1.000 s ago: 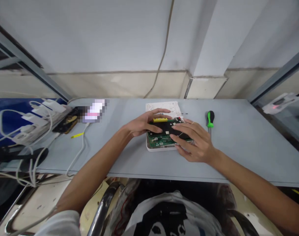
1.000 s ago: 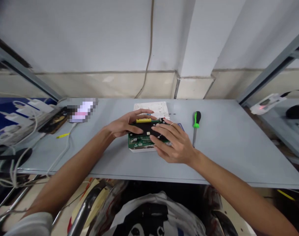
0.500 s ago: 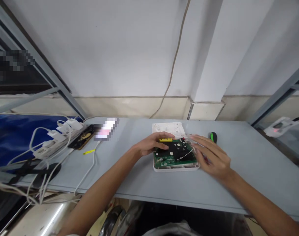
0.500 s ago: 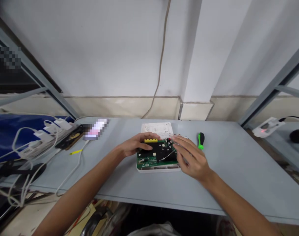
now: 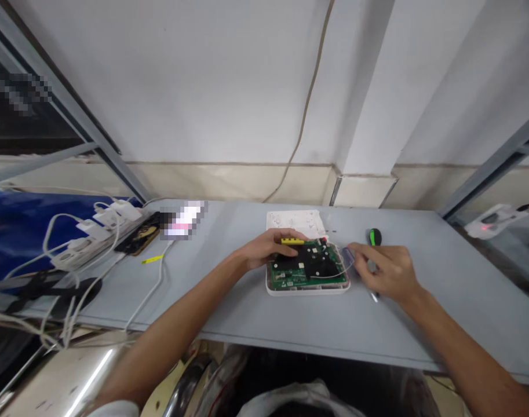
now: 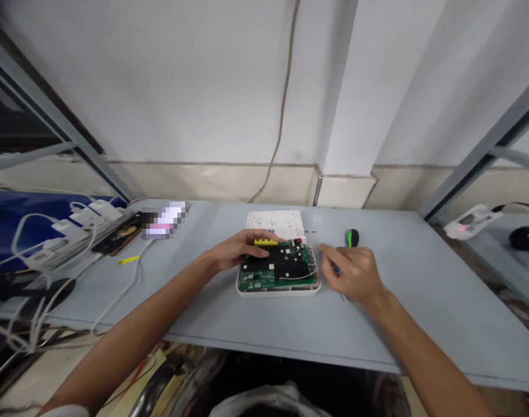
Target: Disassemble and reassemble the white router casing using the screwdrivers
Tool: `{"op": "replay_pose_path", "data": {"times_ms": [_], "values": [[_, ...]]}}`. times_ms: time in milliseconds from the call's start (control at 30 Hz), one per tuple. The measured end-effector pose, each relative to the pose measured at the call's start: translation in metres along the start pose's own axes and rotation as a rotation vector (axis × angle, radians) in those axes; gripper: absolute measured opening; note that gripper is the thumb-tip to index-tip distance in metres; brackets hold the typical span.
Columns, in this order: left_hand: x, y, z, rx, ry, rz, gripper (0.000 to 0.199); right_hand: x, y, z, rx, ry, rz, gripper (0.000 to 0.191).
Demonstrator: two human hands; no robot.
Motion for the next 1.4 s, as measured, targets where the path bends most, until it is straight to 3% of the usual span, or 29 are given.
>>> {"op": "replay_pose_path", "data": {"times_ms": [167, 333, 500, 667, 767, 1100, 1300, 1400], "values": [[0.001, 0.004, 0.005, -0.021, -0.04, 0.039, 0.033, 0.0, 0.017, 0.014, 0.07, -0.117, 0.182, 0.023], [0.003, 0.003, 0.004, 0.015, -0.056, 0.058, 0.028, -0.002, 0.018, 0.036, 0.24, -0.285, 0.214, 0.021], [0.007, -0.001, 0.001, 0.032, -0.013, 0.054, 0.032, -0.002, 0.018, 0.036, 0.361, -0.257, 0.227, 0.016], [0.01, -0.002, 0.0, 0.052, 0.027, 0.05, 0.033, -0.005, 0.023, 0.038, 0.494, -0.347, 0.332, 0.016], [0.011, 0.002, 0.001, 0.087, 0.038, 0.081, 0.03, -0.007, 0.028, 0.041, 0.45, -0.35, 0.382, 0.022], [0.013, 0.007, -0.001, 0.131, 0.112, 0.131, 0.025, -0.006, 0.027, 0.048, 0.373, -0.39, 0.383, 0.011], [0.012, 0.01, 0.0, 0.152, 0.122, 0.155, 0.031, -0.006, 0.045, 0.04, 0.323, -0.274, 0.566, 0.013], [0.012, 0.011, 0.001, 0.18, 0.113, 0.17, 0.034, -0.012, 0.056, 0.042, 0.388, -0.293, 0.715, 0.021]]}}
Point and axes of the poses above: each hand's wrist, its own x-axis towards the middle knuckle, its own z-axis out of the palm, y = z × x, the point moved 8 cm from there along x, towards the middle knuckle, and after that the axes turned 8 degrees about z, right-handed, at the moved point
